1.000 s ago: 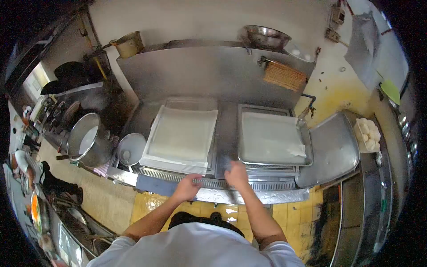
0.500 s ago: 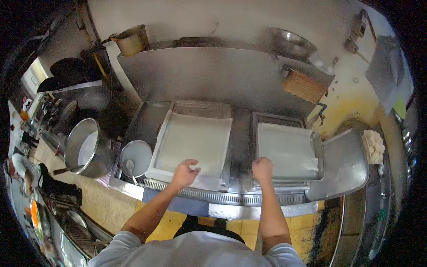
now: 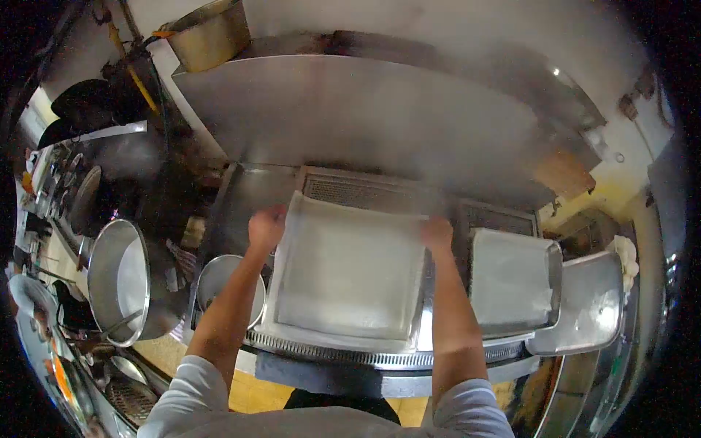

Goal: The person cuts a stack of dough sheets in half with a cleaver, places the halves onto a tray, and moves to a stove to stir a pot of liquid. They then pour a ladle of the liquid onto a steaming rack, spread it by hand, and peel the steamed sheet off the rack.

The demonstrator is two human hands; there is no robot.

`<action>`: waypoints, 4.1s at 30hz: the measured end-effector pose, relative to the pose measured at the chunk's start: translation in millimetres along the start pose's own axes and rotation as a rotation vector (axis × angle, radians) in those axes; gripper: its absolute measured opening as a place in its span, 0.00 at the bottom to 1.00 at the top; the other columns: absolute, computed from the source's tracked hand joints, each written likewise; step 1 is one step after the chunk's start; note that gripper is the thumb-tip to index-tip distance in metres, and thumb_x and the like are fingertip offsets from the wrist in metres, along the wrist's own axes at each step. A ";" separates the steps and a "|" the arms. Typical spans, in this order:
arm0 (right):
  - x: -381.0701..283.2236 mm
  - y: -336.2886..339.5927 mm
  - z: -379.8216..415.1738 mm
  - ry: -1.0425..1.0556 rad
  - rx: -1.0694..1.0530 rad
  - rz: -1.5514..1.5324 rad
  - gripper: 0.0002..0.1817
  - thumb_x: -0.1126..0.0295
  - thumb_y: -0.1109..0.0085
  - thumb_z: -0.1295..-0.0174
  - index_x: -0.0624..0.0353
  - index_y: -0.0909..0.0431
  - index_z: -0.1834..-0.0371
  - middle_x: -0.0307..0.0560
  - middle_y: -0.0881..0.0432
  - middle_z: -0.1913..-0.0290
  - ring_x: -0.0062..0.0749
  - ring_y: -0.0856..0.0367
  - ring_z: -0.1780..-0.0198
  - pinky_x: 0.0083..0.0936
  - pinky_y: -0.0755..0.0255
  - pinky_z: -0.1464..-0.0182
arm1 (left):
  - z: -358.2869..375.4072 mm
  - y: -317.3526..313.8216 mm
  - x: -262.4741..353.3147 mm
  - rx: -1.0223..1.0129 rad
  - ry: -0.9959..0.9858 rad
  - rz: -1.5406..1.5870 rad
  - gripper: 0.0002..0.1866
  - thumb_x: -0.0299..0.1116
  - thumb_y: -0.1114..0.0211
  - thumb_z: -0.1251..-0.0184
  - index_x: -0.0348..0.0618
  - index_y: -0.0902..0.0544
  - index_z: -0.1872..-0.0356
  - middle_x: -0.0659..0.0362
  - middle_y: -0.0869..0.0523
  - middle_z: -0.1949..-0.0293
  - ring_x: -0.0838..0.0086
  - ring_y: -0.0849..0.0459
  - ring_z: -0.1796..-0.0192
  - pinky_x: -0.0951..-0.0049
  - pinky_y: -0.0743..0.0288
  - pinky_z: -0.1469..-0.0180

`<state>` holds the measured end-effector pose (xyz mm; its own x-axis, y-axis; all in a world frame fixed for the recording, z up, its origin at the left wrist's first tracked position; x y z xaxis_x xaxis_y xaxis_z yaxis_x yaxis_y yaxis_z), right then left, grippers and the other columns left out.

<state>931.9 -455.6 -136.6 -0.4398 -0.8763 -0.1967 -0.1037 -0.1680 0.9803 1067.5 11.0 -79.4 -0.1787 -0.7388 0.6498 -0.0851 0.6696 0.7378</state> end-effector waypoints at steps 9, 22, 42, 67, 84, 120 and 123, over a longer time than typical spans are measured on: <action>-4.6 -12.1 -29.4 0.185 0.070 0.305 0.12 0.66 0.42 0.40 0.60 0.12 0.65 0.61 0.12 0.63 0.64 0.14 0.55 0.51 0.19 0.48 | -79.3 -50.4 -15.5 0.008 -0.282 -0.089 0.08 0.34 0.32 0.38 0.43 0.11 0.64 0.47 0.11 0.55 0.48 0.13 0.50 0.52 0.17 0.46; -32.1 74.3 45.8 -0.011 0.412 -0.352 0.05 0.73 0.36 0.39 0.62 0.15 0.63 0.58 0.13 0.60 0.55 0.14 0.55 0.43 0.22 0.51 | -43.5 -13.4 -1.8 0.095 -0.163 0.177 0.04 0.24 0.34 0.35 0.40 0.14 0.60 0.48 0.19 0.40 0.48 0.21 0.39 0.53 0.23 0.39; -125.1 348.8 354.5 0.930 0.657 -0.703 0.05 0.80 0.35 0.40 0.60 0.20 0.64 0.49 0.18 0.50 0.50 0.23 0.44 0.50 0.32 0.35 | 437.3 303.6 69.0 1.104 0.140 0.124 0.05 0.18 0.34 0.31 0.37 0.21 0.60 0.50 0.18 0.47 0.63 0.18 0.46 0.67 0.21 0.47; -542.2 386.0 1010.6 2.061 -0.577 -1.407 0.06 0.73 0.33 0.35 0.65 0.13 0.59 0.51 0.11 0.65 0.37 0.14 0.63 0.31 0.23 0.53 | 1216.0 508.5 207.9 2.147 0.895 -0.902 0.04 0.22 0.34 0.29 0.36 0.16 0.57 0.57 0.13 0.65 0.71 0.16 0.61 0.71 0.22 0.55; -553.7 311.0 1458.1 2.366 -0.902 -1.040 0.10 0.62 0.29 0.43 0.51 0.08 0.62 0.48 0.13 0.52 0.46 0.14 0.49 0.40 0.23 0.44 | 1449.7 507.2 307.6 1.827 1.664 -1.428 0.03 0.29 0.29 0.38 0.42 0.13 0.66 0.51 0.14 0.47 0.53 0.19 0.41 0.55 0.26 0.39; -398.5 -0.2 1484.9 2.971 -1.180 0.088 0.30 0.59 0.42 0.27 0.72 0.27 0.31 0.72 0.27 0.29 0.63 0.30 0.26 0.45 0.36 0.24 | 1390.2 316.1 -0.5 1.389 2.006 -0.381 0.25 0.38 0.35 0.26 0.37 0.22 0.34 0.47 0.27 0.26 0.49 0.33 0.23 0.47 0.40 0.22; -388.5 -21.0 1537.0 3.003 -1.018 0.426 0.40 0.48 0.49 0.24 0.74 0.36 0.23 0.72 0.41 0.20 0.62 0.45 0.18 0.46 0.50 0.17 | 1437.3 319.7 -12.7 1.244 2.146 -0.299 0.31 0.44 0.40 0.23 0.37 0.29 0.26 0.45 0.35 0.21 0.48 0.40 0.18 0.39 0.47 0.20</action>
<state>-266.2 582.5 -106.8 0.4405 0.7852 -0.4353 -0.0589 0.5091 0.8587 -366.3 344.4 -114.1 0.6139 0.6813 0.3988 -0.3067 -0.2597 0.9157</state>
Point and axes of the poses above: each hand's wrist, its own z-axis away from the middle knuckle, its own y-axis out of the back of the hand, x = y × z, the point moved 1 cm from there along -z, towards the middle knuckle
